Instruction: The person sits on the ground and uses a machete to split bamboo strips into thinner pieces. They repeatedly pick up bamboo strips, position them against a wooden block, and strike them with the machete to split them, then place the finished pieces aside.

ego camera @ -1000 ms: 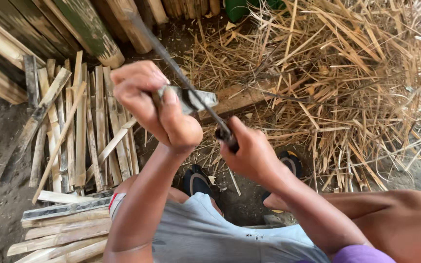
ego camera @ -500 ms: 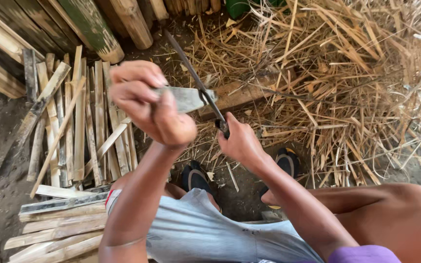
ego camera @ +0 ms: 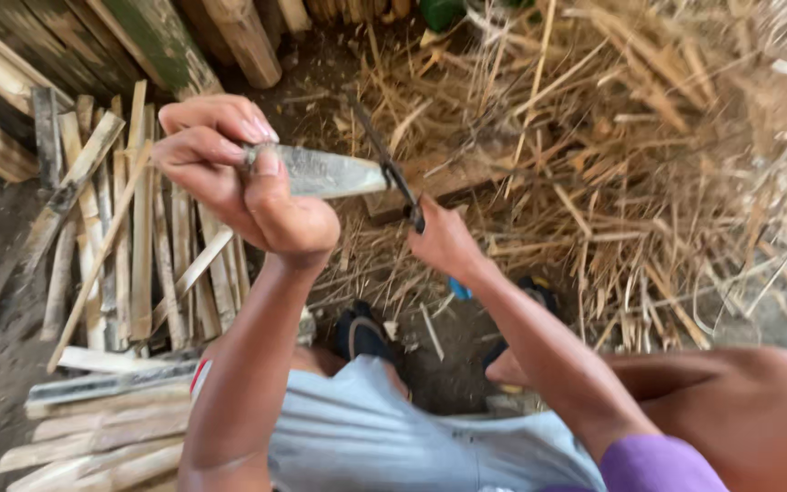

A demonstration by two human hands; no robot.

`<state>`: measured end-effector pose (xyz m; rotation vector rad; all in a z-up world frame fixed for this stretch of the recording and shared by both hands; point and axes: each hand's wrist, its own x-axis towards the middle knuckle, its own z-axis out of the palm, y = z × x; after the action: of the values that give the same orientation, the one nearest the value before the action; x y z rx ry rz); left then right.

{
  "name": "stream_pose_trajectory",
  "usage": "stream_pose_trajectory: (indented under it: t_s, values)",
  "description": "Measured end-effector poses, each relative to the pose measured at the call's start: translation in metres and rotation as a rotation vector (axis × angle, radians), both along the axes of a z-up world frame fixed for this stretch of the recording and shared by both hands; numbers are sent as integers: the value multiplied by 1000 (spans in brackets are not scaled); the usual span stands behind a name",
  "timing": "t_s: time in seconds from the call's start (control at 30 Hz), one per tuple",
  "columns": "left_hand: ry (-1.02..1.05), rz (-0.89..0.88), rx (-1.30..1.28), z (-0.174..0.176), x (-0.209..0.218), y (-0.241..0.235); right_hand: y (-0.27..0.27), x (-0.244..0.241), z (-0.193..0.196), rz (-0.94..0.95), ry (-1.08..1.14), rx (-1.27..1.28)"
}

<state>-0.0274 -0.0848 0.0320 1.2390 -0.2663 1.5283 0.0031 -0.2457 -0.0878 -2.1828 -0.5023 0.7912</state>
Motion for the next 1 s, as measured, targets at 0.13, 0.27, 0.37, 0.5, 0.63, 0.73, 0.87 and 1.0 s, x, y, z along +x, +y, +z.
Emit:
stream_pose_trajectory:
  t_s: [0.13, 0.27, 0.37, 0.5, 0.63, 0.73, 0.87, 1.0]
  values:
    - [23, -13, -36, -3, 0, 9, -7, -11, -18, 4, -155, 103]
    - [52, 35, 12, -11, 3, 20, 3, -5, -51, 13, -300, 88]
    - [70, 31, -64, -14, 6, 35, 17, 14, -63, 0, -130, -96]
    - [154, -49, -206, -18, 7, 48, 18, 16, -50, -55, -2, 19]
    - [111, -114, -262, -27, 9, 34, 14, 2, -32, 16, -35, 5]
    - [123, -126, -253, -30, 9, 32, 22, -1, -34, 42, -416, 130]
    - [143, -54, -237, -23, 11, 52, 33, 12, -42, -26, -84, -151]
    - [109, -178, -284, -29, 9, 59, 25, 13, -50, 11, 120, -50]
